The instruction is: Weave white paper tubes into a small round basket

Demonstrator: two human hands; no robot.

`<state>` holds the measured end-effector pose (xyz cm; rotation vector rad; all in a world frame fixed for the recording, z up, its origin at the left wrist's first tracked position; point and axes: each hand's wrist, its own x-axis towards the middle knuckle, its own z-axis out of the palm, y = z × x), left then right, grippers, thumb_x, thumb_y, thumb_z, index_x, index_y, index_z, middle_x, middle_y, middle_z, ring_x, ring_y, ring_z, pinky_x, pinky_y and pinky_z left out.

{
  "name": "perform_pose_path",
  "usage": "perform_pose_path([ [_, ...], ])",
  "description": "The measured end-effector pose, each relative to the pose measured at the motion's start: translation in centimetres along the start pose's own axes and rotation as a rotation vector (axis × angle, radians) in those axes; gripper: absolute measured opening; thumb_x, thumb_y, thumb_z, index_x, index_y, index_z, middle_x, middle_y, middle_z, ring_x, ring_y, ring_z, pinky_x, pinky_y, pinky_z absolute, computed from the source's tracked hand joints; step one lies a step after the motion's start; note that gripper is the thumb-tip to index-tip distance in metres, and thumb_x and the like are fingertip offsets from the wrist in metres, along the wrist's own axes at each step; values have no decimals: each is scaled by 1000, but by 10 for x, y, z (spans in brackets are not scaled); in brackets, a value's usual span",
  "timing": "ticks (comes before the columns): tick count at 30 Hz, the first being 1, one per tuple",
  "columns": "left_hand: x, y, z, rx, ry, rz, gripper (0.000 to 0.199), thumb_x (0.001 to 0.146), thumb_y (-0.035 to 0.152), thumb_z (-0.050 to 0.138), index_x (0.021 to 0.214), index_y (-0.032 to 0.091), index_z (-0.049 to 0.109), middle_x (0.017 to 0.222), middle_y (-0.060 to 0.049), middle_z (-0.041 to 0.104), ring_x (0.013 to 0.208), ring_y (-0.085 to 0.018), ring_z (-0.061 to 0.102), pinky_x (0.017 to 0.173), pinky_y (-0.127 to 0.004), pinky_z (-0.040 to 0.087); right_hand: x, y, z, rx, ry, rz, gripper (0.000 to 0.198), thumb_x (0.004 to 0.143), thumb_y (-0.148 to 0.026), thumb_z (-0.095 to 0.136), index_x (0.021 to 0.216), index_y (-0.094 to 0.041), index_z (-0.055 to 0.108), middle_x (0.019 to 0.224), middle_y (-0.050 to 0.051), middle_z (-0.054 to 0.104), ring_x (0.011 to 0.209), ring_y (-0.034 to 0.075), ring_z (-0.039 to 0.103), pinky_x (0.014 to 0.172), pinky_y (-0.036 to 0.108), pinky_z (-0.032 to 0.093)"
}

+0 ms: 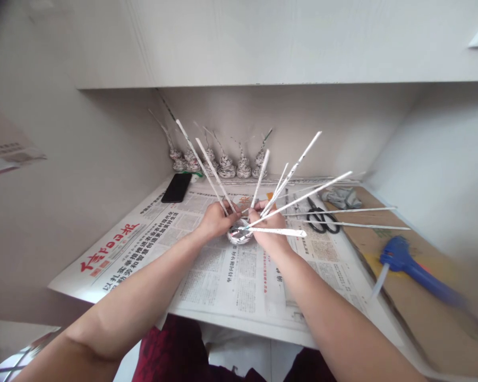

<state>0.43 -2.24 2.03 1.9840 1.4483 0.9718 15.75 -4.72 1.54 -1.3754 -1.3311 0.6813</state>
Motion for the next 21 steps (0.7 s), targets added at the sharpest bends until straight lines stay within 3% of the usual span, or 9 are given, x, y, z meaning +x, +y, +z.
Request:
perform_pose_path([
  [7,-2,3,4,-40,-4,-15,15,75,26,61,84,16,68,74,-3,69,68,-14,61,66,-24,45,3,6,3,94,17,89,25,71,-43,60,82,-21,54,51,-3,57,44,17,55,44,28,43],
  [15,-3,2,7,-123,-23,76,14,76,27,59,83,16,65,73,-1,67,65,-13,59,64,-23,44,-2,-2,7,173,128,-110,29,75,-39,59,94,-21,47,84,5,66,65,17,61,55,28,47],
  [21,-5,2,10,-106,-67,119,12,79,26,56,84,17,62,72,0,65,64,-11,56,63,-21,43,-5,-9,3,284,110,-122,32,80,-39,55,106,-23,44,80,1,64,60,14,58,53,27,44],
])
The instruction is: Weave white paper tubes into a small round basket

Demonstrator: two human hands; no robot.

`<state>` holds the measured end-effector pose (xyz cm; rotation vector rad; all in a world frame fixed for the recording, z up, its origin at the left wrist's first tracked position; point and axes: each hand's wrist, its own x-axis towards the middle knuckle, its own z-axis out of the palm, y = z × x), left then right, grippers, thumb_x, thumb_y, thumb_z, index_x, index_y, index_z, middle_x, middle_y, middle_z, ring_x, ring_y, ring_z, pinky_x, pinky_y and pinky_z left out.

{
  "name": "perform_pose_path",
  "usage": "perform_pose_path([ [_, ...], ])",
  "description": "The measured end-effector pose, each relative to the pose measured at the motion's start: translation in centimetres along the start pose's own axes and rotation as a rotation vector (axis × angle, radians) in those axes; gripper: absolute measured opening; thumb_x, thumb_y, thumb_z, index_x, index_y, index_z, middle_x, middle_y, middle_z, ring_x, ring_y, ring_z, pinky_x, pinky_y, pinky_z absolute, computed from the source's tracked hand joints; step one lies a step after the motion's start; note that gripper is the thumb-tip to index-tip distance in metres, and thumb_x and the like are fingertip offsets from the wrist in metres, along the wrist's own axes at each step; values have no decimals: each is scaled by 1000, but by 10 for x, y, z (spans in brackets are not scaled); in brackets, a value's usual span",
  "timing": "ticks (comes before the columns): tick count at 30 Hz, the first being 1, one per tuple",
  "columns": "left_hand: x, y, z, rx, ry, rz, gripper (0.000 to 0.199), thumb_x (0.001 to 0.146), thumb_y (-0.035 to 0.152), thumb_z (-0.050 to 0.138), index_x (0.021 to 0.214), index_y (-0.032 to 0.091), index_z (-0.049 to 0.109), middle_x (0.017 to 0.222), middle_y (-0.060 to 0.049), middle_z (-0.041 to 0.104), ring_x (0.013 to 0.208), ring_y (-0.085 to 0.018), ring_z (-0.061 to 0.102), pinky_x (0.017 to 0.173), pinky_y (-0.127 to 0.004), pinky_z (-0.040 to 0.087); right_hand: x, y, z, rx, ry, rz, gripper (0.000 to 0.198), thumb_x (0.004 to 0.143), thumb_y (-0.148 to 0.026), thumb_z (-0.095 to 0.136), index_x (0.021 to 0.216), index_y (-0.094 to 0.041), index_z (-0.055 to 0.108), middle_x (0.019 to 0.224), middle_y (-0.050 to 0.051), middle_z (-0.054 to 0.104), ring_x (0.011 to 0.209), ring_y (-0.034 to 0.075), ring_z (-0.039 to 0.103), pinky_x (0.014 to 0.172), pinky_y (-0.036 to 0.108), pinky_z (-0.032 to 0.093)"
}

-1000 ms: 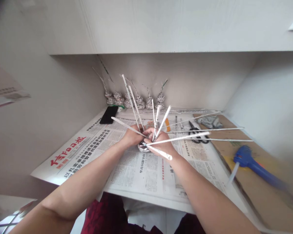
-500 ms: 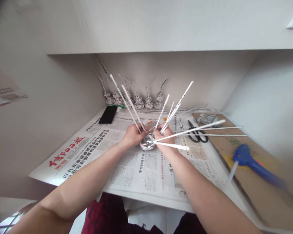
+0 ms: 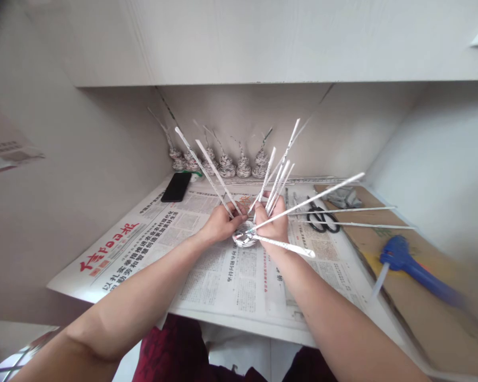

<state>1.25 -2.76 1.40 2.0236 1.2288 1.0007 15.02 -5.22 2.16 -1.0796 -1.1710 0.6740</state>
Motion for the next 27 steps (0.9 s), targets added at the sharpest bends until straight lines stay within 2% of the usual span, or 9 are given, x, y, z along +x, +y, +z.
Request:
perform_pose_path([
  [4,-2,0,-1,22,-27,59,10,79,25,56,84,18,61,71,1,63,64,-11,55,62,-21,42,5,-5,-5,-18,9,-22,29,77,-35,58,103,-23,49,85,3,65,63,15,59,53,28,45],
  [8,-4,4,-4,53,-58,122,10,80,21,55,86,18,62,80,-1,66,74,-13,59,72,-22,45,12,-7,-12,-35,61,-16,33,73,-37,63,101,-23,51,87,3,65,59,15,57,53,28,45],
  [13,-5,8,-5,107,-89,139,12,80,19,55,87,19,64,84,-2,67,80,-14,61,78,-23,45,19,-8,-20,-13,88,-20,33,75,-41,62,99,-23,50,81,0,65,49,11,51,49,26,45],
  [18,-5,10,-6,113,-98,125,12,81,19,54,88,19,64,85,-2,68,80,-14,61,79,-23,46,20,-6,-17,32,97,36,34,72,-39,65,98,-22,51,88,2,65,48,10,55,47,24,47],
  [23,-5,9,-5,124,-76,63,11,80,22,56,86,18,64,80,-1,69,76,-15,62,74,-23,47,12,-4,-12,-3,30,120,22,71,-32,65,86,-20,54,66,-1,62,52,15,62,50,26,51],
  [27,-3,4,-3,151,-8,37,10,79,22,56,84,18,64,78,-2,70,74,-15,63,72,-24,47,7,-4,-13,-110,-39,172,20,71,-28,62,87,-20,54,62,-1,64,57,20,67,53,29,52],
])
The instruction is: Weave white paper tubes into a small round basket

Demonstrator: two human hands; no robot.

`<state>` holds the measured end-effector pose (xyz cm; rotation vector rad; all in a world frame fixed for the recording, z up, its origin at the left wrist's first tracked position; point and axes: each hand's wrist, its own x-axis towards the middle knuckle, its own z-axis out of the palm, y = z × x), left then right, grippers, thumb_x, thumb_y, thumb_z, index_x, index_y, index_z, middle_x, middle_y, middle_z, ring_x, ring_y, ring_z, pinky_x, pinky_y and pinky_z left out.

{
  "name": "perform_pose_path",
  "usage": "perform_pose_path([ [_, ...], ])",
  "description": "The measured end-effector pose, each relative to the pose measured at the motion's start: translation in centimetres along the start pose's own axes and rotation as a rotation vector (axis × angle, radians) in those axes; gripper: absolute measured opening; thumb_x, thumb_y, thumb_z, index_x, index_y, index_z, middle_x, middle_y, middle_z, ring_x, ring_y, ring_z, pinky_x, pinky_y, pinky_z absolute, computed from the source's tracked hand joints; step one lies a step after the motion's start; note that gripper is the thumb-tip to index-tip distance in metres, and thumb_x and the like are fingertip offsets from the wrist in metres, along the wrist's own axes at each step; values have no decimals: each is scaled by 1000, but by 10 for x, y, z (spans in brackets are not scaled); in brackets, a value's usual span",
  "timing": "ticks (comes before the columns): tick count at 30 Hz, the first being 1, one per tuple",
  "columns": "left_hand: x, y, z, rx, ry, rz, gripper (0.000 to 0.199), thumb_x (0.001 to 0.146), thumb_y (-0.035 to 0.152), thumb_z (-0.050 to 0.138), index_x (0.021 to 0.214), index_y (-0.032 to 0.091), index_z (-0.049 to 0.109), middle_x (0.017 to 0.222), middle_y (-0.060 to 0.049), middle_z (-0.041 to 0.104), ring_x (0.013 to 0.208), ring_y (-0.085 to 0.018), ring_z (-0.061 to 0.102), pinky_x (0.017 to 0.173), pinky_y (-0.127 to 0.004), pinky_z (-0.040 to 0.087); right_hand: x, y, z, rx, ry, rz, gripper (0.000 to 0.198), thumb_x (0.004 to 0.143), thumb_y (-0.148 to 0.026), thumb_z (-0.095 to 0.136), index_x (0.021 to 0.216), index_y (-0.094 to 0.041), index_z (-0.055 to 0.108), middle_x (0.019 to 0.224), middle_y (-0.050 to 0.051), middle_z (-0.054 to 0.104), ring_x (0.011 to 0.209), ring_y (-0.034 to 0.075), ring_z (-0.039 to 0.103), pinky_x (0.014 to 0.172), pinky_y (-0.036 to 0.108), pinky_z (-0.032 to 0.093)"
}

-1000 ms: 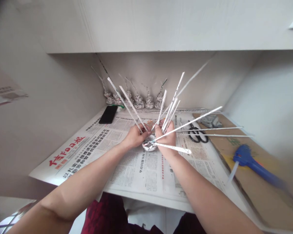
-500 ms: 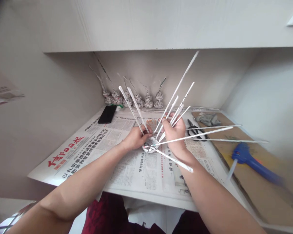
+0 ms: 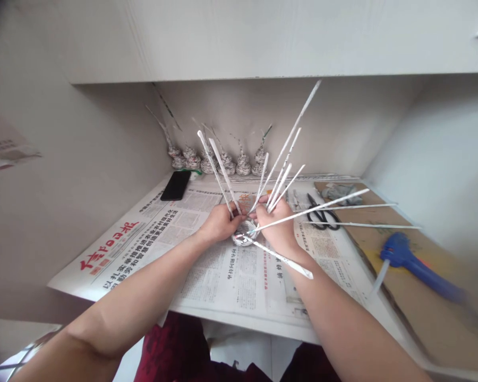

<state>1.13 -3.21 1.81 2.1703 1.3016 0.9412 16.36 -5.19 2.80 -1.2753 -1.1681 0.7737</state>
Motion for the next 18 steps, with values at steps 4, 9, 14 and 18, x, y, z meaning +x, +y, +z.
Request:
perform_pose_path([
  [4,1,-3,0,58,31,21,10,80,21,55,85,19,64,80,-2,70,74,-16,63,71,-25,47,-2,1,-2,-242,-56,-101,16,73,-24,56,88,-21,61,73,2,69,70,21,69,63,31,52],
  [9,2,-4,-3,110,69,29,12,81,21,52,86,19,63,84,-3,70,78,-17,64,71,-25,46,-5,-7,-5,-488,-92,-202,15,74,-25,55,82,-22,67,77,1,70,75,19,66,69,29,47],
  [14,2,-3,-5,147,84,24,13,82,22,51,87,19,63,85,-4,70,79,-17,63,72,-25,46,-15,-20,-6,-734,-113,-302,23,80,-37,53,66,-21,63,61,1,64,61,18,60,58,28,39],
  [18,2,-3,-6,169,73,19,15,81,21,51,88,19,64,85,-4,70,80,-18,63,74,-27,46,-20,-22,-4,-775,-149,-476,20,82,-35,53,72,-21,64,71,2,67,71,19,61,68,30,42],
])
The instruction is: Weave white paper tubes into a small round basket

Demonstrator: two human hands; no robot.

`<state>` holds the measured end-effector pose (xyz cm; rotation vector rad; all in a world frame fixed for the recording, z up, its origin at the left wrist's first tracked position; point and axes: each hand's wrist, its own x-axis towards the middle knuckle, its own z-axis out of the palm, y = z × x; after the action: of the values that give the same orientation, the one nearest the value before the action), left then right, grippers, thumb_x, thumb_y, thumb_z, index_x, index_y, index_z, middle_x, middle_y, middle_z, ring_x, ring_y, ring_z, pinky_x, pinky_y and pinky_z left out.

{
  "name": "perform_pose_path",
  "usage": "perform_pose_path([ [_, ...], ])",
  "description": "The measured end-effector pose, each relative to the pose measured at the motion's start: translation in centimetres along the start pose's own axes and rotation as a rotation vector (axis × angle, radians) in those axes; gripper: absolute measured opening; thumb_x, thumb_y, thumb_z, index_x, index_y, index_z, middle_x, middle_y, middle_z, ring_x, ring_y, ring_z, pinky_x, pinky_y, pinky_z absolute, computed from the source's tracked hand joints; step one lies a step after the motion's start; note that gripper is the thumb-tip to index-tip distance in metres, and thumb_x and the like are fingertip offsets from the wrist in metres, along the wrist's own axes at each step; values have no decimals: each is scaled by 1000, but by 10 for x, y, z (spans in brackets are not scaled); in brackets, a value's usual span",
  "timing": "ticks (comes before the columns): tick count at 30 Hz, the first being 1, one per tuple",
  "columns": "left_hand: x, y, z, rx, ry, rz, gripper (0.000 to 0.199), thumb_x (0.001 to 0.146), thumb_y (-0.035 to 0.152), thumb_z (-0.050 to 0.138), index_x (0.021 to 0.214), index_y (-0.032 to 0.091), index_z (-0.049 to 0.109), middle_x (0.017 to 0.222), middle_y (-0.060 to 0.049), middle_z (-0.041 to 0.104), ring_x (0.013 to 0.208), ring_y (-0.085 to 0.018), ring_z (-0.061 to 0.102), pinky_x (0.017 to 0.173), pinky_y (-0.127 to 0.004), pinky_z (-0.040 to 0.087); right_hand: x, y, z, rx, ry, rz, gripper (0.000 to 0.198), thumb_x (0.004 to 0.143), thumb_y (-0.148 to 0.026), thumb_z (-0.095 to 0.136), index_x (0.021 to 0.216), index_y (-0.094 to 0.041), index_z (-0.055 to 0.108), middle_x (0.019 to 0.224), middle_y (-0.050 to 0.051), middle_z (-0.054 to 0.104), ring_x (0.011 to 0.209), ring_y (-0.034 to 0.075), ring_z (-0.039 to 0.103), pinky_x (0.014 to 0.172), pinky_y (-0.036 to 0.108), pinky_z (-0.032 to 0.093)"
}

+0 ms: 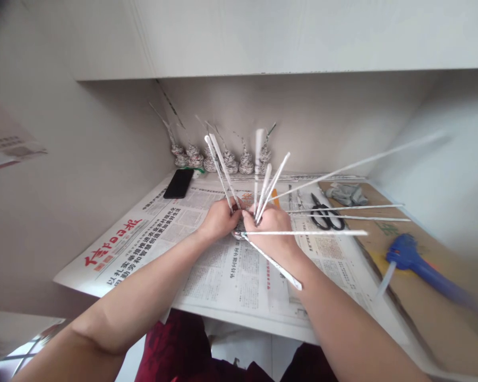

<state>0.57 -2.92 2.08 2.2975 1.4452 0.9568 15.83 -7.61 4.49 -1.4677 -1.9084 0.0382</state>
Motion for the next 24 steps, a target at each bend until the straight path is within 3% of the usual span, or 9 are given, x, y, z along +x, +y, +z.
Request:
perform_pose_path([
  [3,0,0,0,3,10,19,17,80,19,51,90,19,64,88,-5,70,83,-18,63,76,-27,47,1,0,1,-78,64,-172,15,80,-28,54,79,-19,66,88,7,69,96,25,59,89,36,39],
  [5,0,-1,0,4,5,25,17,80,18,51,90,19,65,88,-5,70,85,-18,63,78,-27,47,2,1,0,-175,62,-209,19,80,-33,56,78,-19,67,85,9,69,98,28,58,93,42,35],
  [10,1,-1,0,-2,-20,37,18,80,17,49,90,19,65,85,-5,70,81,-18,63,74,-27,47,3,2,-6,-256,-48,-103,45,86,-55,45,65,-19,61,60,6,61,64,22,58,71,35,40],
  [13,1,-1,1,5,-17,38,18,82,22,49,90,18,65,84,-5,70,79,-18,63,74,-27,47,4,4,-10,-190,-77,-44,51,89,-59,37,66,-20,61,59,4,60,60,19,57,59,30,37],
  [18,2,-1,-1,-1,-33,22,15,81,22,53,89,19,65,85,-5,70,81,-18,63,77,-27,47,7,9,-16,-108,-207,-23,58,91,-59,29,63,-21,61,61,5,62,61,19,59,58,30,37],
  [21,2,-1,-4,-8,-64,-9,14,80,22,54,87,19,66,87,-4,71,82,-17,64,77,-26,47,10,16,-16,-37,-259,77,63,91,-62,25,63,-21,64,62,7,63,64,22,61,61,32,41],
  [24,2,-2,-5,-25,-72,-9,14,80,21,54,85,20,67,88,-3,71,83,-17,64,77,-25,47,15,29,-11,188,-263,199,63,93,-59,20,76,-24,69,72,7,68,72,22,64,68,34,46],
])
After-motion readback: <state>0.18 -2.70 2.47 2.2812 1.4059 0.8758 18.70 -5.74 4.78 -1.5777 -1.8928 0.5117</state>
